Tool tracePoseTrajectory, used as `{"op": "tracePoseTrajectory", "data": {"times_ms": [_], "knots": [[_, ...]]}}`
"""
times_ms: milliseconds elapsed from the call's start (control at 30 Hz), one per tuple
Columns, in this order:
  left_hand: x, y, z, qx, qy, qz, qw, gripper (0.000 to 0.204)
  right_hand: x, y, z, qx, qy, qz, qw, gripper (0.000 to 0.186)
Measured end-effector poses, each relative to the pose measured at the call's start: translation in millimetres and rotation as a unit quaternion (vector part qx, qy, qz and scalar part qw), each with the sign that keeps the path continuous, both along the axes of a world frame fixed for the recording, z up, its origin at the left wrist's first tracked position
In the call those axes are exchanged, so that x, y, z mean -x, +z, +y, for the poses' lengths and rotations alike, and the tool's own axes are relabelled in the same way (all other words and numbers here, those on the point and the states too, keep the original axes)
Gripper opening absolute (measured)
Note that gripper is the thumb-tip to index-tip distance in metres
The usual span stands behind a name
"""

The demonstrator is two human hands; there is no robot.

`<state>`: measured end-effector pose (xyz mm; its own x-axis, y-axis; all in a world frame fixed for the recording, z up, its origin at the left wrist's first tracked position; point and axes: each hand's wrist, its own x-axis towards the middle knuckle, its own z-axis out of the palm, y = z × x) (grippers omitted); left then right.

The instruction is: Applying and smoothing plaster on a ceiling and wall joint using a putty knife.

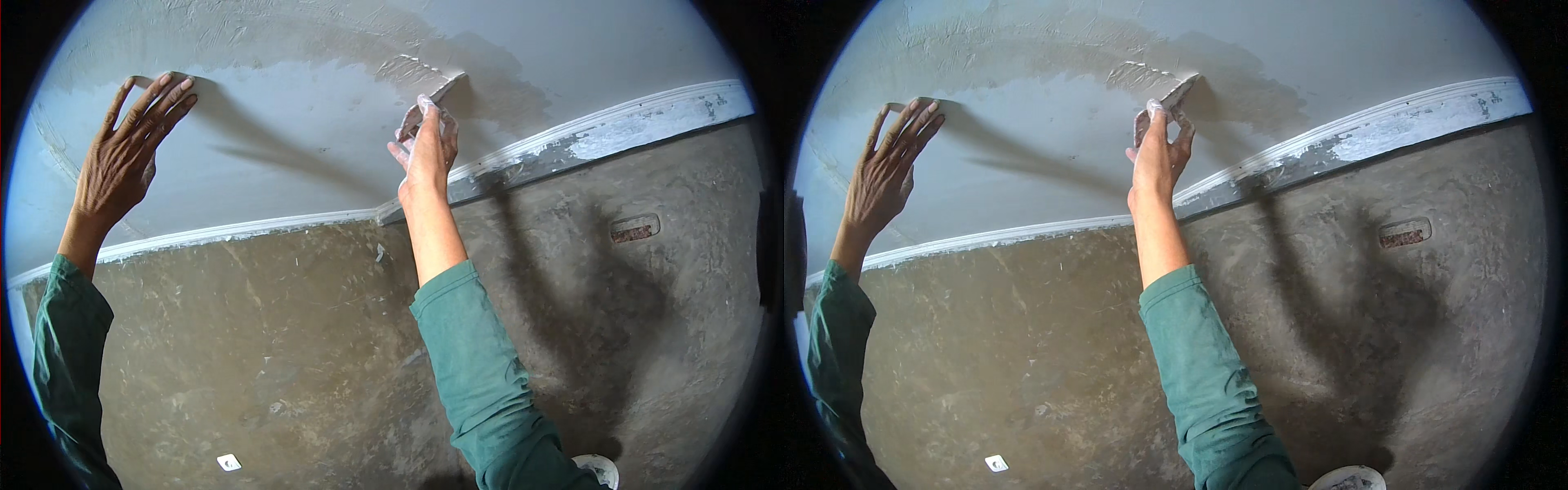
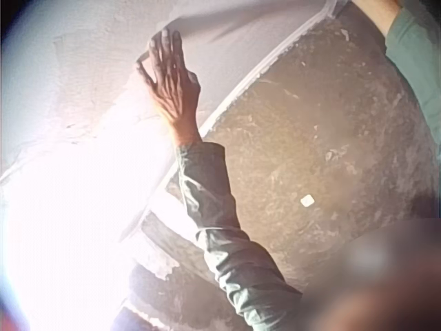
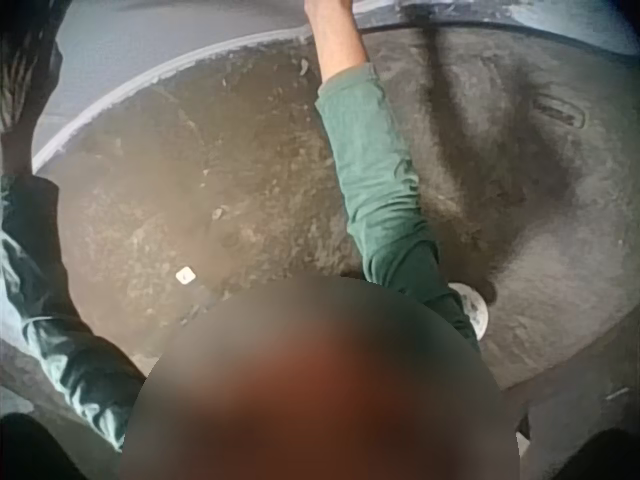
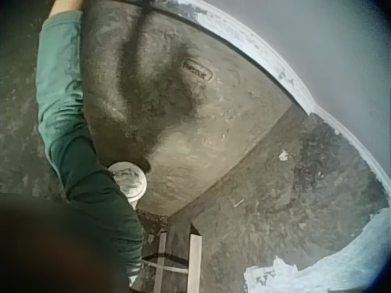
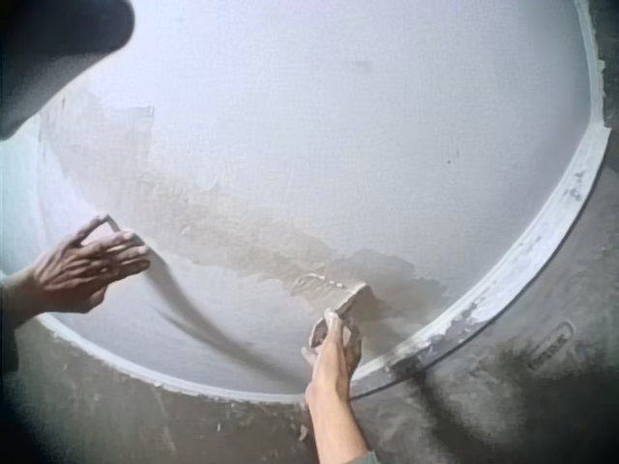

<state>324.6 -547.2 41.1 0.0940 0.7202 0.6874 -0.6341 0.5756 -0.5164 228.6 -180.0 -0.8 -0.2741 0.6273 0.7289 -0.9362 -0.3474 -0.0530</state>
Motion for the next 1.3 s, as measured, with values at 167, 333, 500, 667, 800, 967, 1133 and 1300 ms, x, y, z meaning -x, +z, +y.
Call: {"op": "tracePoseTrajectory", "data": {"times_ms": [167, 333, 500, 667, 800, 967, 1133, 1300], "knots": [[-2.4, 1.1, -2.8, 0.012, 0.022, 0.039, 0.999, 0.103, -12.7, -4.2, -26.6, -0.018, -0.018, 0.020, 0.999, 0.061], [2.7, 4.6, -3.7, 0.022, 0.020, 0.042, 0.999, 0.105, -22.5, 1.1, -49.4, -0.009, -0.062, 0.037, 0.997, 0.064], [-0.2, 3.2, -4.9, 0.009, 0.016, 0.024, 1.000, 0.104, -14.5, 4.5, -69.3, 0.017, -0.149, 0.066, 0.986, 0.063], [4.3, 10.2, -2.9, 0.028, 0.010, 0.032, 0.999, 0.105, 0.6, -6.8, -81.8, -0.039, -0.277, 0.007, 0.960, 0.068], [6.4, 8.2, -12.9, 0.039, 0.000, 0.030, 0.999, 0.107, 17.1, -35.2, -85.0, -0.182, -0.314, -0.001, 0.932, 0.071], [2.3, 5.0, -6.6, 0.013, 0.009, 0.021, 1.000, 0.105, 18.6, -45.7, -38.2, -0.054, -0.252, 0.093, 0.962, 0.070], [6.4, 9.0, -10.8, 0.037, 0.002, 0.030, 0.999, 0.109, 34.8, -7.8, -12.7, 0.039, -0.299, 0.129, 0.945, 0.075], [3.6, 7.0, -10.4, 0.031, 0.006, 0.043, 0.999, 0.108, 42.6, 17.6, -21.8, 0.088, -0.320, 0.157, 0.930, 0.078]]}}
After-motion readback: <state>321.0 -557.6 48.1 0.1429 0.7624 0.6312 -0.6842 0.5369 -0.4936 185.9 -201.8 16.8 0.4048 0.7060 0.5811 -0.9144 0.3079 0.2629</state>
